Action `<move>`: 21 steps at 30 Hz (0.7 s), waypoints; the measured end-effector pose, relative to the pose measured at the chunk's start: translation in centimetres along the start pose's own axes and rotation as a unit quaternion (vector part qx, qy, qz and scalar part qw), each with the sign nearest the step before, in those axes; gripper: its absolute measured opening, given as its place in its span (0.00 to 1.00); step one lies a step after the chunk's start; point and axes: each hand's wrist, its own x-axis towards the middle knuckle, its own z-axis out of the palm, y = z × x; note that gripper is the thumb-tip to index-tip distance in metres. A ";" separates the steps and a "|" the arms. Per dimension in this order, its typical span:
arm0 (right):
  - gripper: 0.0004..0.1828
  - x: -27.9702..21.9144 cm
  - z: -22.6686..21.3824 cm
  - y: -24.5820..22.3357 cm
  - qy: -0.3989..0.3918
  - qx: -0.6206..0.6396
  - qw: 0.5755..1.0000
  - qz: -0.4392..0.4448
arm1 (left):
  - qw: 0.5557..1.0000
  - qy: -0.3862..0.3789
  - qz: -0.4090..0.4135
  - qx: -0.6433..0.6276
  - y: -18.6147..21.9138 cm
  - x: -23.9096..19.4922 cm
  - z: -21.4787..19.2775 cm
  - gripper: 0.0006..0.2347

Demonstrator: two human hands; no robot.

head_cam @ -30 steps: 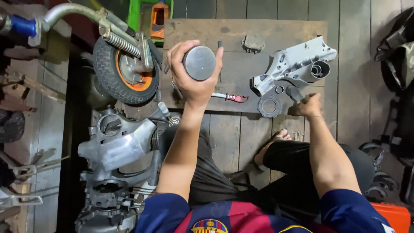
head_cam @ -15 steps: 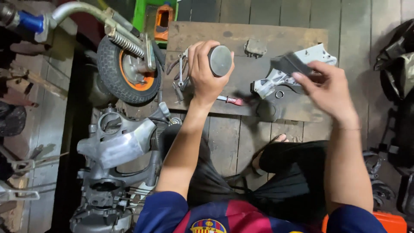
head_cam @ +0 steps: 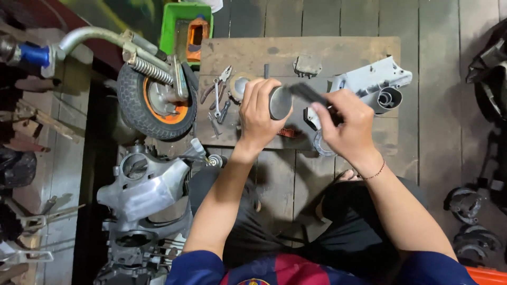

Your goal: Cleaning carbon deposits from a motorcycle piston and engine casing using a wire brush and scraper.

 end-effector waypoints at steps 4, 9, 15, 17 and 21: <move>0.04 -0.3 0.1 0.8 0.032 -0.041 0.998 -0.020 | 1.000 -0.008 0.005 0.003 -0.3 -0.2 0.6 0.18; 0.05 -0.7 0.3 -2.1 -0.005 -0.038 0.998 -0.044 | 1.000 -0.025 0.004 0.007 -1.1 -1.2 1.4 0.20; 0.03 0.0 -0.5 -2.2 -0.008 0.017 0.999 -0.028 | 1.000 -0.031 -0.001 -0.002 -0.9 -1.0 1.2 0.22; 0.02 -0.2 -0.4 -0.6 0.008 -0.009 1.000 -0.021 | 0.999 -0.033 0.010 0.008 -0.5 -0.8 1.1 0.20; 0.02 -0.1 -1.0 1.7 0.051 -0.040 0.998 -0.009 | 0.998 -0.044 0.031 0.030 -0.2 -1.0 1.2 0.17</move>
